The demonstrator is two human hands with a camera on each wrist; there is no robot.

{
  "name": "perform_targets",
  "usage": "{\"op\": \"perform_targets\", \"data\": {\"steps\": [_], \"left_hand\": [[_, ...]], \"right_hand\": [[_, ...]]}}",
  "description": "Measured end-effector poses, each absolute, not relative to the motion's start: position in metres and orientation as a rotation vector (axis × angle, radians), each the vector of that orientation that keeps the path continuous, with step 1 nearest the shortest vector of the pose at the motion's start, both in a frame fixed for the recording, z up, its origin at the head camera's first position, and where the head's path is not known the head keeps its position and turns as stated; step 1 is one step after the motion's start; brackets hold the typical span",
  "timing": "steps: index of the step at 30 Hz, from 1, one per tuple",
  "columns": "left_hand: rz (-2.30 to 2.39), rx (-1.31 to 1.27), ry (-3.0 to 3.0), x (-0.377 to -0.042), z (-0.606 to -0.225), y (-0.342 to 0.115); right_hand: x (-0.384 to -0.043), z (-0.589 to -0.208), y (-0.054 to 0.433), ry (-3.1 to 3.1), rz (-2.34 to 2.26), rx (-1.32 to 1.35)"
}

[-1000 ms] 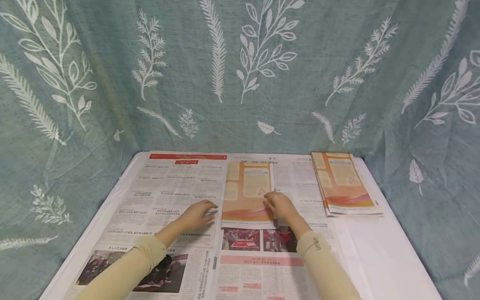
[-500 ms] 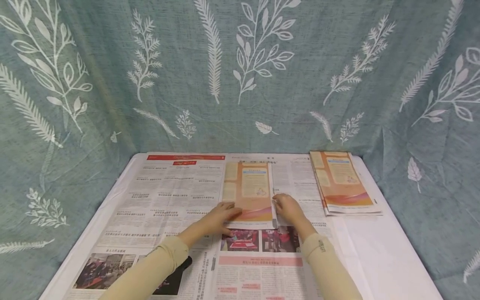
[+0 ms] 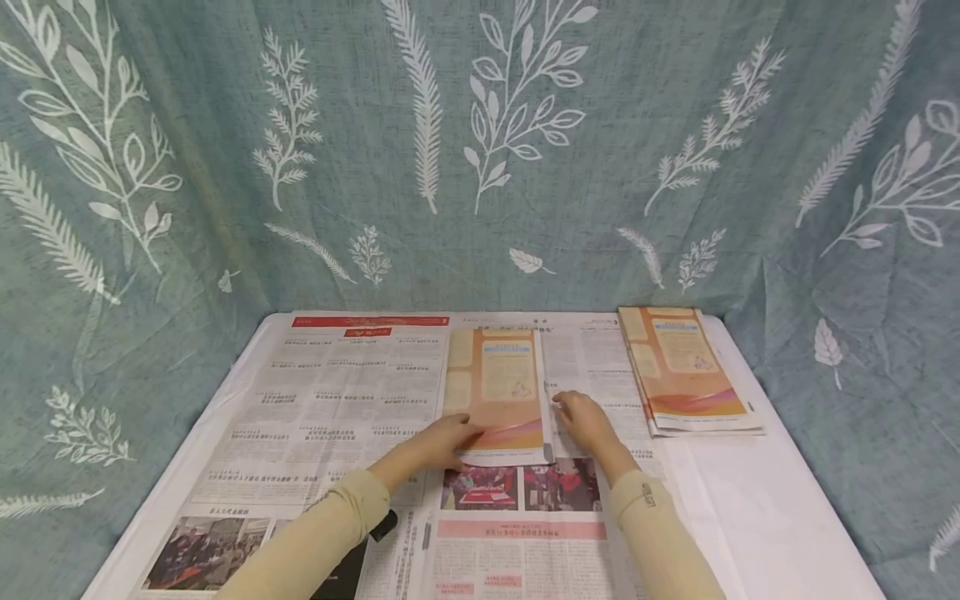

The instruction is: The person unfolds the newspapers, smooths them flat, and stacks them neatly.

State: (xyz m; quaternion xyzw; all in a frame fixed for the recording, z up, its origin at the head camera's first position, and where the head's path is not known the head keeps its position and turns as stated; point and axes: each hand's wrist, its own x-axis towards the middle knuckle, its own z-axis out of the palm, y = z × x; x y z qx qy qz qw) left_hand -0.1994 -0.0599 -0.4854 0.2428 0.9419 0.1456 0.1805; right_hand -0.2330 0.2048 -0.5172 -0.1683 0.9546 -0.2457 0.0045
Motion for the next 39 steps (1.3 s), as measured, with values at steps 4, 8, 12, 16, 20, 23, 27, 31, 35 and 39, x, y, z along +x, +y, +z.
{"op": "perform_targets", "data": {"steps": [4,8,12,16,20,23,27,31,35,39], "left_hand": [[0.382,0.724,2.647,-0.204,-0.490,-0.060],[0.366,0.802,2.634,-0.208,-0.489,-0.059],[0.313,0.816,2.690,-0.204,-0.486,-0.057],[0.219,0.847,2.831,-0.199,-0.491,-0.058],[0.271,0.825,2.921,-0.197,-0.496,-0.058],[0.351,0.775,2.944,-0.197,-0.498,-0.059],[0.417,0.761,2.971,-0.197,-0.499,-0.059],[0.473,0.780,3.001,-0.198,-0.501,-0.059],[0.544,0.734,3.014,-0.196,-0.504,-0.060],[0.704,0.658,3.013,-0.195,-0.505,-0.060]], "right_hand": [[-0.233,-0.519,0.206,3.009,-0.763,-0.528],[-0.233,-0.520,0.207,3.031,-0.756,-0.522],[-0.232,-0.520,0.209,3.030,-0.758,-0.532],[-0.232,-0.520,0.210,3.040,-0.755,-0.545],[-0.231,-0.521,0.212,3.056,-0.749,-0.558],[-0.231,-0.523,0.213,3.062,-0.751,-0.588],[-0.231,-0.523,0.212,3.068,-0.767,-0.614],[-0.231,-0.522,0.212,3.054,-0.766,-0.603],[-0.230,-0.523,0.212,3.015,-0.769,-0.583],[-0.228,-0.525,0.214,3.004,-0.783,-0.572]]}}
